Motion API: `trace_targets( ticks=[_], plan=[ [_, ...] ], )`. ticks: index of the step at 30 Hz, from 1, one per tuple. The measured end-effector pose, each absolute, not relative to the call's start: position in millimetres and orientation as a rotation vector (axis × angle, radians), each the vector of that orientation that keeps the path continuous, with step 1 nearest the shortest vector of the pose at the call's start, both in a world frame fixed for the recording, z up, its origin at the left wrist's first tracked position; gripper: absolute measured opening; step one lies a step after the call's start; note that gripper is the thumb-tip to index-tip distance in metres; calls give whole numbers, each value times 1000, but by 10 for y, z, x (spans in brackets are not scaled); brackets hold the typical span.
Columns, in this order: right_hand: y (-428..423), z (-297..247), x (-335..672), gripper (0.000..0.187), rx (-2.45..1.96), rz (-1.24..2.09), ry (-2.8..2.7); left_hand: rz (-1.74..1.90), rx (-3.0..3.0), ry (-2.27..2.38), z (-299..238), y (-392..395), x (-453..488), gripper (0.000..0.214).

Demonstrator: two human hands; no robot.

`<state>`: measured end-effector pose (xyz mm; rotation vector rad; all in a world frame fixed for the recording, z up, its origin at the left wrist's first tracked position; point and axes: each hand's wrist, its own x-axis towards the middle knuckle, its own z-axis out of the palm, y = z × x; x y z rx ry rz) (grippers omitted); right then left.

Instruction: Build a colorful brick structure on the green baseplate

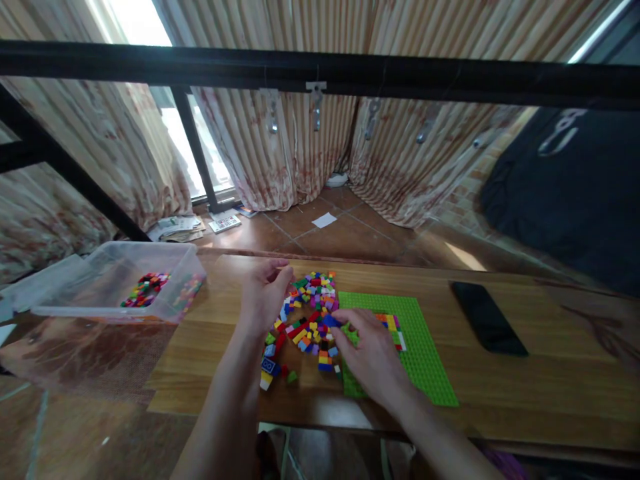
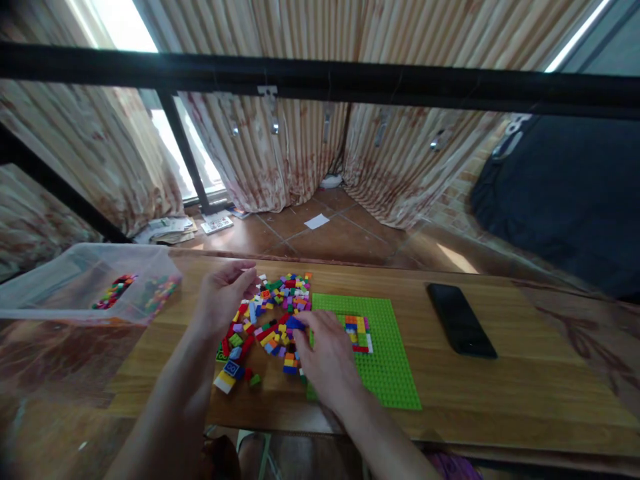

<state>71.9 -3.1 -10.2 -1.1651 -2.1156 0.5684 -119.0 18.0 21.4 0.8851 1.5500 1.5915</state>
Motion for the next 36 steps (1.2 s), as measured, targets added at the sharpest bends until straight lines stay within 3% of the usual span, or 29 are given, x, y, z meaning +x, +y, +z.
trace_targets(
  ticks=[6, 17, 27, 36],
  plan=[
    [159, -73, 1434, 20, -1626, 504, -2013, 1225, 1341, 1517, -69, 166, -683, 17],
    [82, -277, 1494, 3, -1649, 243, -2253, 718, 1817, 1516, -248, 92, -120, 25],
    [158, -284, 1620, 11, -1514, 611, -2246, 637, 1846, 1541, -301, 94, -146, 29],
    [214, -317, 1680, 11, -1595, 723, -2086, 596, 1832, 1567, -297, 101, -114, 30]
  ],
)
